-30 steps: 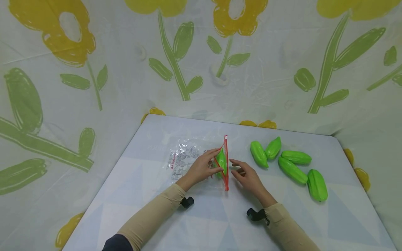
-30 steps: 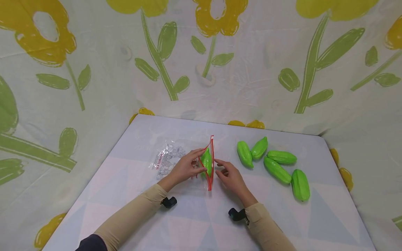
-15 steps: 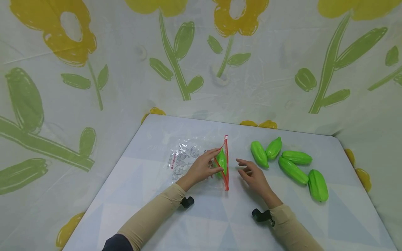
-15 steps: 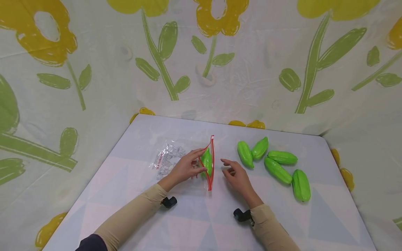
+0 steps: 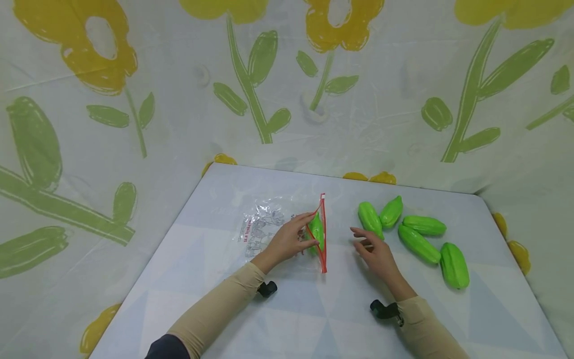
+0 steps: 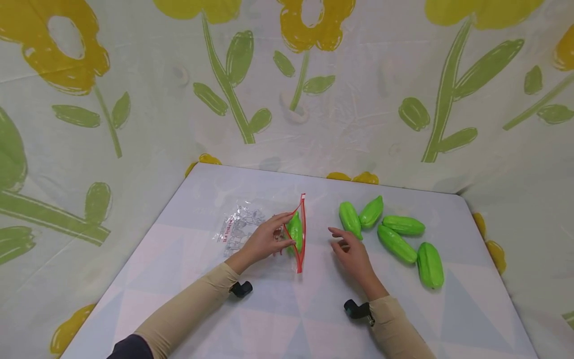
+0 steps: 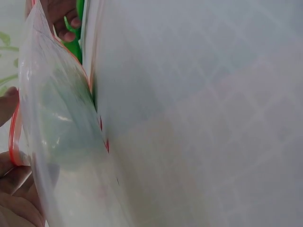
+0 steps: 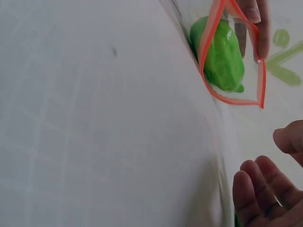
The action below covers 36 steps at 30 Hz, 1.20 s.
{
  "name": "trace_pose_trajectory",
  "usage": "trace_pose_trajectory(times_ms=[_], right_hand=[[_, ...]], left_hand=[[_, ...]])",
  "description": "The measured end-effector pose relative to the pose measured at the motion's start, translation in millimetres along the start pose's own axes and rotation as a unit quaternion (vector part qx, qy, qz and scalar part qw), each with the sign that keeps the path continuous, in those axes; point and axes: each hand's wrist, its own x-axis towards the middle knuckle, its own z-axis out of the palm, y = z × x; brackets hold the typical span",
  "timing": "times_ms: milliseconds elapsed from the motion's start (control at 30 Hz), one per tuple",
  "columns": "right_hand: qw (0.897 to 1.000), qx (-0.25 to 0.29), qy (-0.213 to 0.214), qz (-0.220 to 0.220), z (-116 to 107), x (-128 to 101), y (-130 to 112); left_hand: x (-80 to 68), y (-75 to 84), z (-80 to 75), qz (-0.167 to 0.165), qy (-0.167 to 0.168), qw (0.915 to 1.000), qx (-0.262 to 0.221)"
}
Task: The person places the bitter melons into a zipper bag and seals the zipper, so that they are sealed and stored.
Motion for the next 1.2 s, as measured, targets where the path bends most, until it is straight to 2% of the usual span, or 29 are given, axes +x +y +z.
trace_pose_trajectory(times_ms=[467,767,1200], right_hand=[[0.997,-0.015,0.075,-0.019,-24.2,2.6,2.5],[0.996,-0.020,0.090,-0.015,-33.3,5.3,11.8],[0.988,-0.049,0.145,0.021,-32.4,12.4,13.4]], left_hand=[[-0.8,0.1,-0.8,0.005,0.002,1.0000,0.002],[-0.2,-1.8,-0.4,0.001,-0.007,0.9999,0.012],[-1.7,-2.3,-0.2,0.003,-0.005,0.9999,0.011]])
